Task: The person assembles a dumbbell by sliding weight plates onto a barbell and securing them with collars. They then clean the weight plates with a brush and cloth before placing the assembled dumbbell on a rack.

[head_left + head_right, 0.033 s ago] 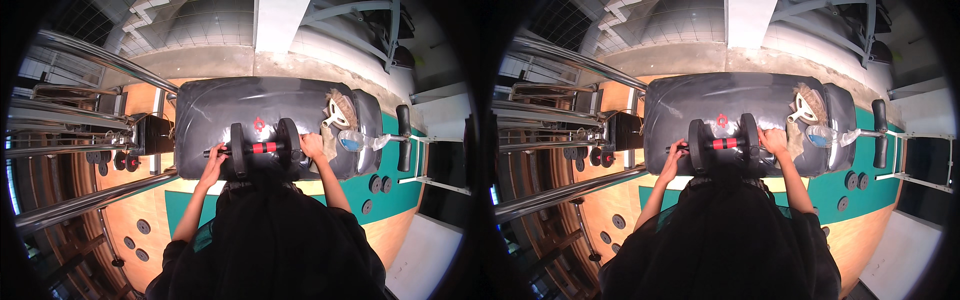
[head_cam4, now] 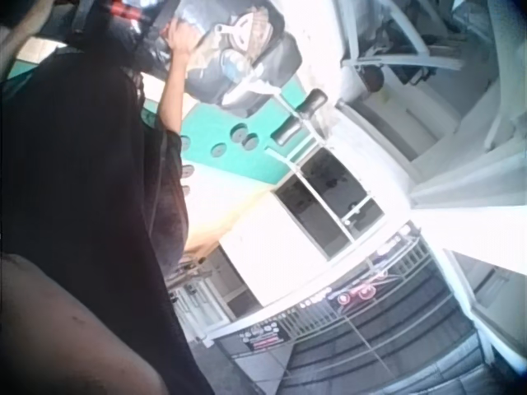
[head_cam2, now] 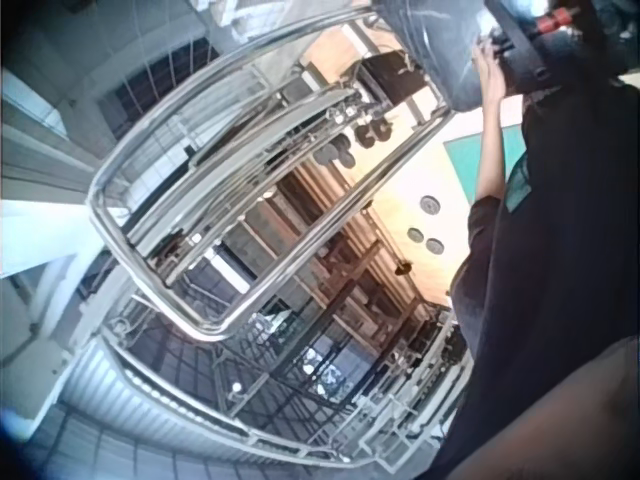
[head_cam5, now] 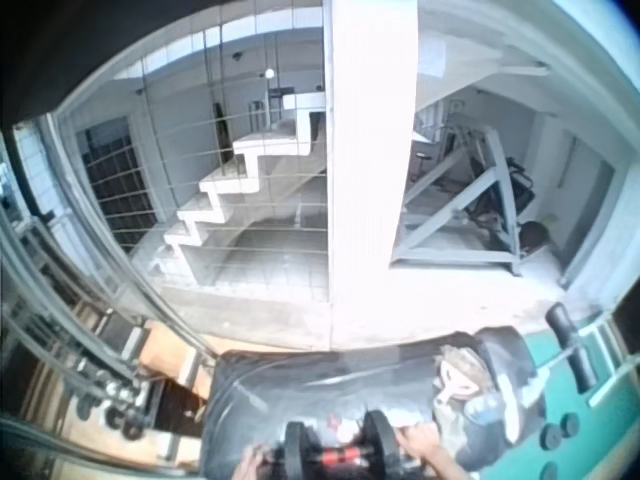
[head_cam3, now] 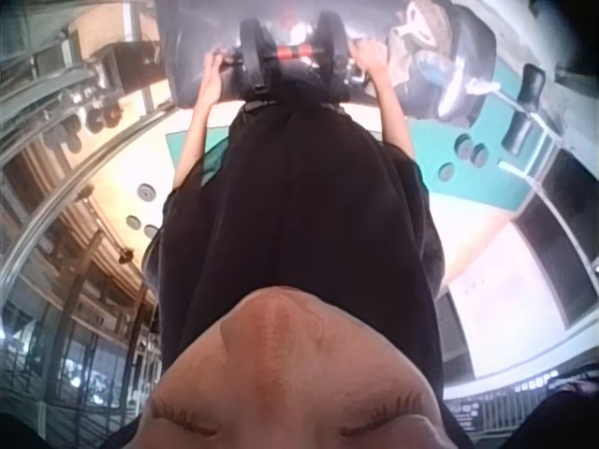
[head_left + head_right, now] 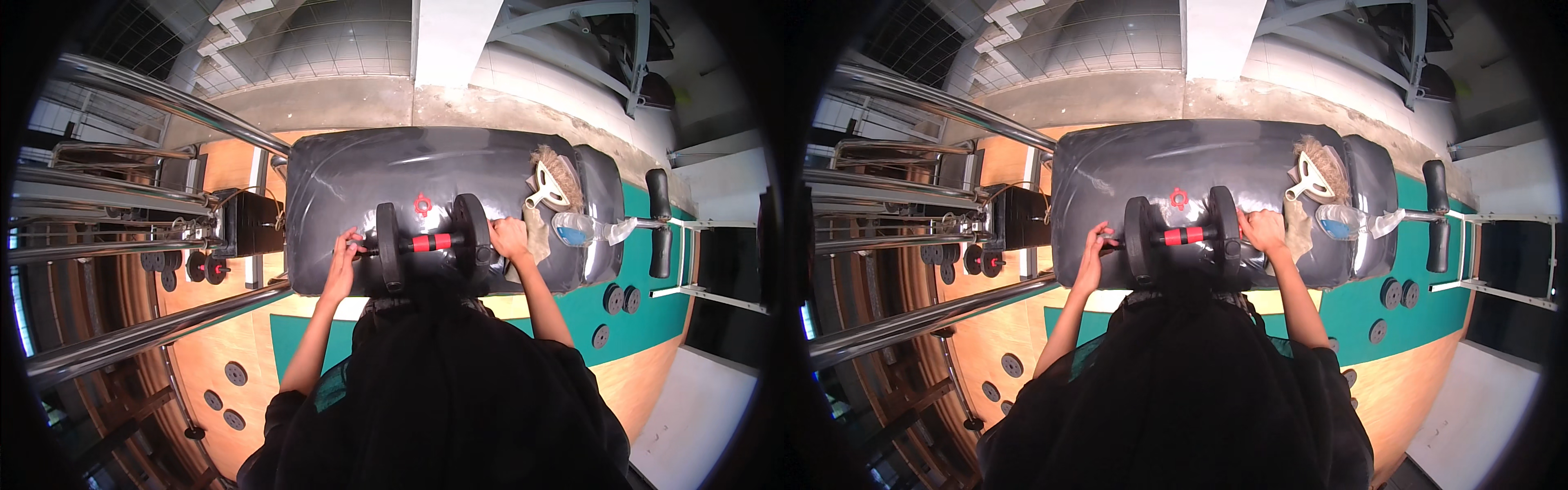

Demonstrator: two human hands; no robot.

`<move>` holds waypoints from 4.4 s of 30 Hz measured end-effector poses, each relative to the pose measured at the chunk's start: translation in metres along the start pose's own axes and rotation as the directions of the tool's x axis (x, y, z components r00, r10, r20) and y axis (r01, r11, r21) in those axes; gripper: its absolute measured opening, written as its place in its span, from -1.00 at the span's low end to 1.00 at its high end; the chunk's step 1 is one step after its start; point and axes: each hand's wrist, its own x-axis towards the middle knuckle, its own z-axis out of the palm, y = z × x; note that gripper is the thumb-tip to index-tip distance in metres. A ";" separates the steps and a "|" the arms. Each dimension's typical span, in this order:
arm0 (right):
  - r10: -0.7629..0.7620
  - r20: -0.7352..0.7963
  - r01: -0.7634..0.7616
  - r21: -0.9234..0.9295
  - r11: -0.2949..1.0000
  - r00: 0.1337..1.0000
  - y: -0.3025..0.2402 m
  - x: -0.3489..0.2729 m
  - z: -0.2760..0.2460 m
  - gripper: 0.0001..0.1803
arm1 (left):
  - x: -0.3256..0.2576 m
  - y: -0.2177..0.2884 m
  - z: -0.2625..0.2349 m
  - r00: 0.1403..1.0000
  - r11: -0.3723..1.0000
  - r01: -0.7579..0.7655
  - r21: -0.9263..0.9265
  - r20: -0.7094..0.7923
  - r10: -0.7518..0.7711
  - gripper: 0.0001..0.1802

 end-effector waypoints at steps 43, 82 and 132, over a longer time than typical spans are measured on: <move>0.088 -0.156 -0.099 -0.061 0.993 0.984 0.012 0.010 0.019 -0.48 | 0.024 -0.070 -0.046 0.954 0.941 -0.117 -0.317 -0.300 0.017 -0.92; 0.075 -0.184 -0.090 -0.074 0.993 0.980 0.012 0.009 0.017 -0.41 | 0.130 -0.008 -0.054 0.873 0.744 -0.396 0.537 0.472 0.124 -0.46; 0.074 -0.164 -0.086 -0.069 0.994 0.984 0.010 0.019 0.017 -0.42 | 0.021 -0.067 -0.071 0.997 0.949 -0.073 -0.307 0.014 0.081 -0.54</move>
